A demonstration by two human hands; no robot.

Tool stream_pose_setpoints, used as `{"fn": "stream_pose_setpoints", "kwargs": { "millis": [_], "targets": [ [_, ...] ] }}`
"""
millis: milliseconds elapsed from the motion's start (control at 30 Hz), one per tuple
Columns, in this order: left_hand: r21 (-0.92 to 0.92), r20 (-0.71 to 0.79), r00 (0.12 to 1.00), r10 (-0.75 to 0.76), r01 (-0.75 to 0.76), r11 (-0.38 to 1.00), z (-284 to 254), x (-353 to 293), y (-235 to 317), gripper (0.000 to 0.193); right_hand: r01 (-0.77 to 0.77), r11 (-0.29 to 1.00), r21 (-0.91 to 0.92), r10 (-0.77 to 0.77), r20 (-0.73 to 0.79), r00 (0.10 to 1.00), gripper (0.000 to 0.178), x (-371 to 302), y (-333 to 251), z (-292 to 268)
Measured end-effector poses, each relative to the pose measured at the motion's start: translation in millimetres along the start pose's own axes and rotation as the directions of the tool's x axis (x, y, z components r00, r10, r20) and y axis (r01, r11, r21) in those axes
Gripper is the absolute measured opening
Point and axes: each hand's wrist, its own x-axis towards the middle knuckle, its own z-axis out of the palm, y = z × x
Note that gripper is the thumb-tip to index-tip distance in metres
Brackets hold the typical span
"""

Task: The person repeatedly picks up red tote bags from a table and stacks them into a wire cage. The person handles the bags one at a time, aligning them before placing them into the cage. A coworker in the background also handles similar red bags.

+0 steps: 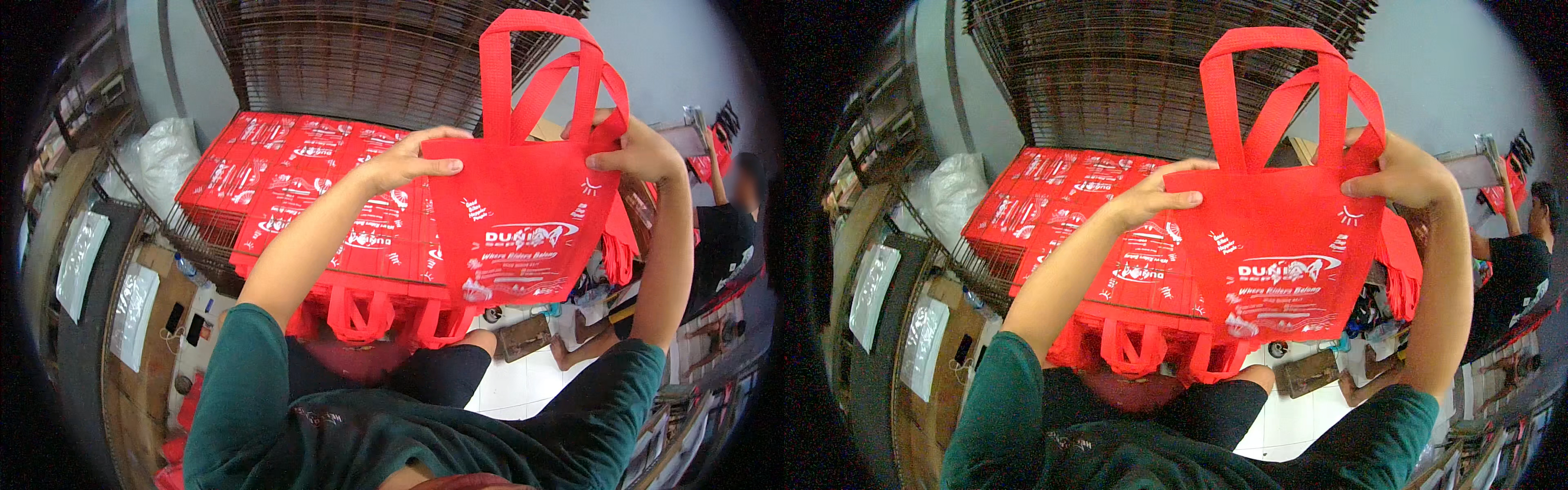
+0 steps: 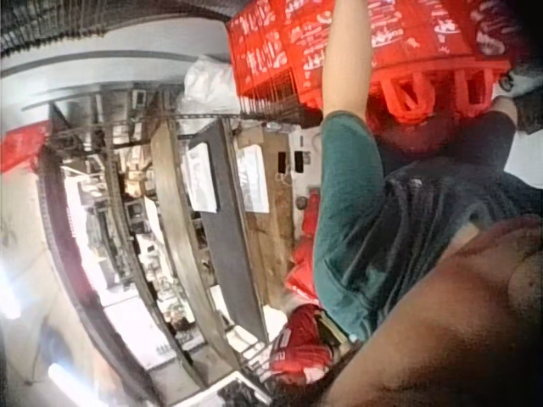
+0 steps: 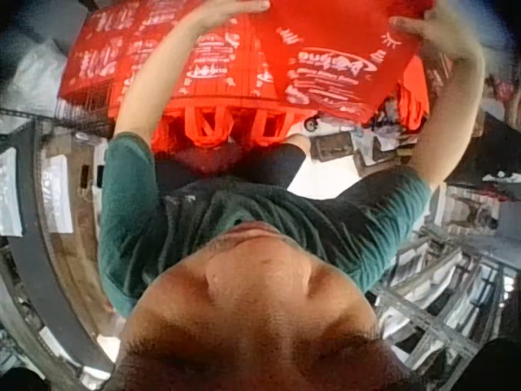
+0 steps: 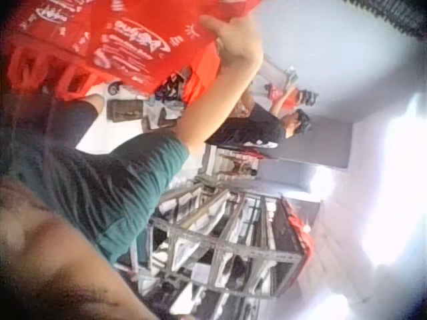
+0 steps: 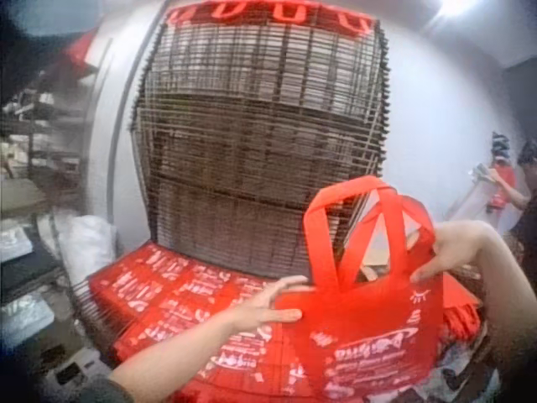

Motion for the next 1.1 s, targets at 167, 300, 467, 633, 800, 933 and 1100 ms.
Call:
{"fn": "stream_pose_setpoints", "kwargs": {
  "millis": [167,300,467,633,800,933,1100],
  "targets": [
    [-0.166,-0.110,0.983,-0.144,0.125,0.978,2,-32,43,0.035,0.082,0.996,-0.037,-0.090,-0.352,0.932,0.073,20,31,43],
    [-0.283,-0.359,0.933,0.012,-0.121,0.952,-18,-41,42,0.033,0.319,0.898,0.303,0.084,-0.830,0.552,0.040,-23,115,139],
    [-0.289,-0.574,0.819,-0.016,-0.185,0.939,-49,-66,50,0.030,0.215,-0.056,0.975,0.696,-0.116,0.708,0.052,-59,105,458],
    [-0.209,-0.732,0.681,0.001,-0.226,0.952,-88,-73,32,0.027,-0.347,-0.517,0.782,-0.055,0.375,0.926,0.075,-15,-5,437],
    [-0.196,-0.779,0.627,0.015,-0.266,0.944,-142,-108,44,0.024,-0.202,-0.509,0.837,0.066,0.272,0.960,0.049,68,-16,395],
    [-0.235,-0.738,0.672,-0.061,-0.172,0.957,-209,-136,48,0.027,-0.061,-0.370,0.927,0.244,0.160,0.957,0.024,138,-20,383],
    [-0.243,-0.802,0.584,-0.127,-0.125,0.962,-321,-150,39,0.029,-0.091,-0.080,0.993,0.129,0.101,0.986,0.045,257,-54,390]
  ]
}}
